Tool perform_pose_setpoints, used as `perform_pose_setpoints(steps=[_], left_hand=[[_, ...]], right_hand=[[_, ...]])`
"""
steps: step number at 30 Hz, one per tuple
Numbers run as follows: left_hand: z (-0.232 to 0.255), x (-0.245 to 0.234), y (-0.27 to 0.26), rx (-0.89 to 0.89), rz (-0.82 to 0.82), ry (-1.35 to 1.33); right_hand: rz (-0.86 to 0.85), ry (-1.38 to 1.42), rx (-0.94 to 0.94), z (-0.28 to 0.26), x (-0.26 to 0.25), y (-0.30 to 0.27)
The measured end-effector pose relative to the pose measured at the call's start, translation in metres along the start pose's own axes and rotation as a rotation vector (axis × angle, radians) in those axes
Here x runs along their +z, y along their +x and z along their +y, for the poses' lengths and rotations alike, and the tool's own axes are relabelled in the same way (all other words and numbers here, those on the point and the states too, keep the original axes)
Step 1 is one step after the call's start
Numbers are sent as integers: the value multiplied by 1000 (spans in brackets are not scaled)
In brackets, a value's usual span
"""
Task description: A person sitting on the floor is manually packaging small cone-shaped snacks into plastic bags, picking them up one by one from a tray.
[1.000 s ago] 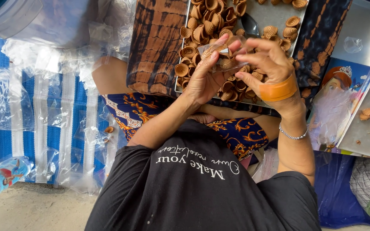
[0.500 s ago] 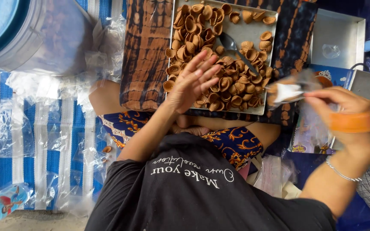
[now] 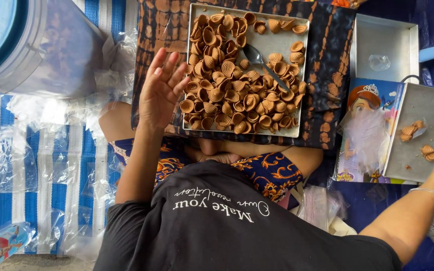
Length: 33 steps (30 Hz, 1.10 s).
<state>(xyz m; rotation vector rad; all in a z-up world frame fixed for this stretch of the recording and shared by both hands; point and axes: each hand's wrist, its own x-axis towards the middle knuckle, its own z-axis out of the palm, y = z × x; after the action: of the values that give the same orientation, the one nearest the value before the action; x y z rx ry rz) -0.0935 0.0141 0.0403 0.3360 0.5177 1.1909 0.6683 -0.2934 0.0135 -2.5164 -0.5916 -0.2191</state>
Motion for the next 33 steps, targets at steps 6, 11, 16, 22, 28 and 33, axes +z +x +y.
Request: perform_pose_setpoints(steps=[6,11,16,22,28,33], left_hand=[[12,-10,1,50,53,0],[17,-10,2,83,93,22],[19,-18,4,96,99,101],[38,-22,-8,425,113,685],[59,-41,-19,608,187,1339],[69,-120,-12,571,288,1403]], right_hand=[[256,-30,312,78,82,-21],[149,197,505,60,87,-40],[9,-188,145,61,83,-40],[46,-300,-196,19,45,-58],[142,-162,-496,-50,40,-86],[99,181,-590,-143,36,-131]])
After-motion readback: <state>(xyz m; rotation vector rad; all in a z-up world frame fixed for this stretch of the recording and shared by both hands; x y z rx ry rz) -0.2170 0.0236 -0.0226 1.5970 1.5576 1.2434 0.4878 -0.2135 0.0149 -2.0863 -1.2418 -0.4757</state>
